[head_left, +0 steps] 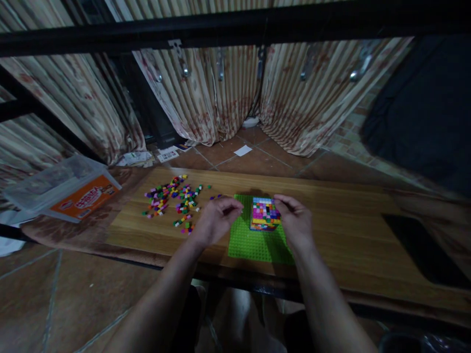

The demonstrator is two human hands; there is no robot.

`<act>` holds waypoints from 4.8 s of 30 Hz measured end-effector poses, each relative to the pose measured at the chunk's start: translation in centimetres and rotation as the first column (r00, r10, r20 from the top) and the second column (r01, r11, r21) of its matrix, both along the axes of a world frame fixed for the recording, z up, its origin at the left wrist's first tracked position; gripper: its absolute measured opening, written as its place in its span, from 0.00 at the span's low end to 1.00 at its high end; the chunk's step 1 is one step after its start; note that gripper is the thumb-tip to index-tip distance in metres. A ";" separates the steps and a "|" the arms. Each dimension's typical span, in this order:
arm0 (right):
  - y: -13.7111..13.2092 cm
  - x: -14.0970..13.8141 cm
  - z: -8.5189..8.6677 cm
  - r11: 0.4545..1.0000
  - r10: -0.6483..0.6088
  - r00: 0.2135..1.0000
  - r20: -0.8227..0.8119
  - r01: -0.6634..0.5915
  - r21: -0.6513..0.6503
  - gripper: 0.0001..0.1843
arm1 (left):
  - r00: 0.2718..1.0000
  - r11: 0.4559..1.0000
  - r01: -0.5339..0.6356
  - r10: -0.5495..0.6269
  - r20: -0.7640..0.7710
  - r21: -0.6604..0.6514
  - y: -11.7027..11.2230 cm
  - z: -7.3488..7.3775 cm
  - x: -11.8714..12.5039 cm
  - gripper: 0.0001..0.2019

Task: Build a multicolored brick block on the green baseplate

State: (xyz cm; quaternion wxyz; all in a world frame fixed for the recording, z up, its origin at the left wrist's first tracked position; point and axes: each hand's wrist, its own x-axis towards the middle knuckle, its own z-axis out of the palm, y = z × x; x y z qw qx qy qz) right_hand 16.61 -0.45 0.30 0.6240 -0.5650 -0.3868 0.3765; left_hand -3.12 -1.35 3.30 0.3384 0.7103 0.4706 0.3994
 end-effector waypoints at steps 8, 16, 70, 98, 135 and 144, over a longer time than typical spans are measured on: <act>-0.1 0.0 0.2 1.000 0.016 1.000 0.002 -0.016 -0.005 0.12 | 0.994 0.968 0.037 -0.009 -0.113 0.249 -1.0 0.8 3.7 0.08; -0.1 0.1 0.0 0.999 0.037 0.999 0.006 -0.037 -0.004 0.12 | 0.958 0.901 0.108 0.018 -0.285 0.419 -0.4 0.0 4.3 0.08; -0.4 0.1 0.7 1.000 -0.010 0.998 0.060 0.010 0.000 0.15 | 0.912 0.845 -0.227 0.359 -0.199 0.483 -1.2 -0.6 2.3 0.10; -0.4 0.4 0.2 0.998 0.021 0.994 0.112 -0.014 -0.066 0.17 | 0.657 0.948 -0.304 0.280 -0.700 0.094 2.2 -2.2 -6.1 0.06; -0.2 0.2 0.3 0.998 0.060 0.995 0.083 -0.058 -0.019 0.13 | 0.940 0.908 -0.015 0.156 -0.304 0.419 -1.4 -0.6 3.9 0.09; 0.0 0.2 -0.1 0.998 0.062 0.994 0.095 -0.061 -0.008 0.13 | 0.959 0.921 -0.088 0.182 -0.218 0.379 -1.6 -1.1 4.0 0.06</act>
